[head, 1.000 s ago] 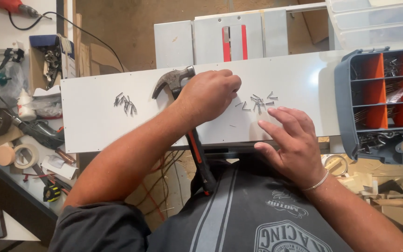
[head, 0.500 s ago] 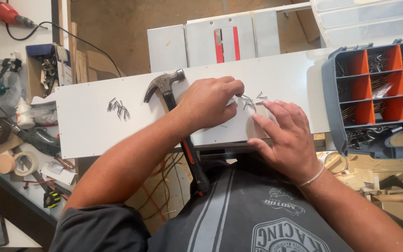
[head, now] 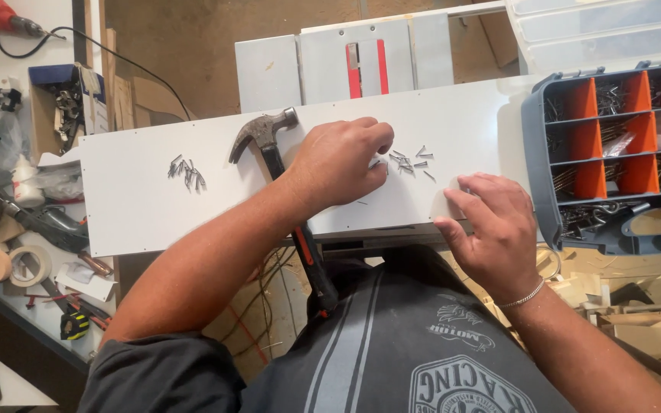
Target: Hammering several small nails into a white board on a workshop table.
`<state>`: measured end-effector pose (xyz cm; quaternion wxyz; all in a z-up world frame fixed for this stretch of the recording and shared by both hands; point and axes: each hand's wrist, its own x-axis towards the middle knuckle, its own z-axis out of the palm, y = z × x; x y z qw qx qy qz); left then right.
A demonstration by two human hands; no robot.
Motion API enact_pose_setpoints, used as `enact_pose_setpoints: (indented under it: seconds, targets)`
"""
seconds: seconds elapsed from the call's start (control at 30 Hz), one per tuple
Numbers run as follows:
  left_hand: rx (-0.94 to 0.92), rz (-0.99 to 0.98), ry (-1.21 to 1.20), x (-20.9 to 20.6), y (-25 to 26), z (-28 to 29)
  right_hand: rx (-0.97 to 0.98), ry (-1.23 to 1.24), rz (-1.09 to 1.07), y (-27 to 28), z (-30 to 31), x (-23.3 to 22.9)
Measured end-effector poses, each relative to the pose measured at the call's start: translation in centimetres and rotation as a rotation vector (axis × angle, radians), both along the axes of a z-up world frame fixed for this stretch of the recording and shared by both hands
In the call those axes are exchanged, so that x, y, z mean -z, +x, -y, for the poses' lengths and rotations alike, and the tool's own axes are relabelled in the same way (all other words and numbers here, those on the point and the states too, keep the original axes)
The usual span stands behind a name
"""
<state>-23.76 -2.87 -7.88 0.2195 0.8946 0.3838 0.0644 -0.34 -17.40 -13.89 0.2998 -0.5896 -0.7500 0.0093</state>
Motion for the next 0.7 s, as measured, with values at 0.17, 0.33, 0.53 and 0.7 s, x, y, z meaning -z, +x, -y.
enact_pose_setpoints:
  seconds: [0.17,0.33,0.53,0.7]
  targets:
    - [0.087,0.025,0.029,-1.9,-0.1,0.6,-0.026,-0.018,0.067,-0.8,-0.7,-0.9]
    - [0.222,0.019,0.126,-2.2,-0.6,1.8,-0.057,-0.011,0.140,-1.5,-1.8,-1.2]
    - [0.154,0.183,0.174,0.4,-1.3,1.5,-0.110,0.015,0.092,-2.5,-2.5,-1.2]
    - [0.023,0.169,0.263,2.3,-2.1,0.8,-0.074,0.032,0.086,-2.8,-3.0,-1.0]
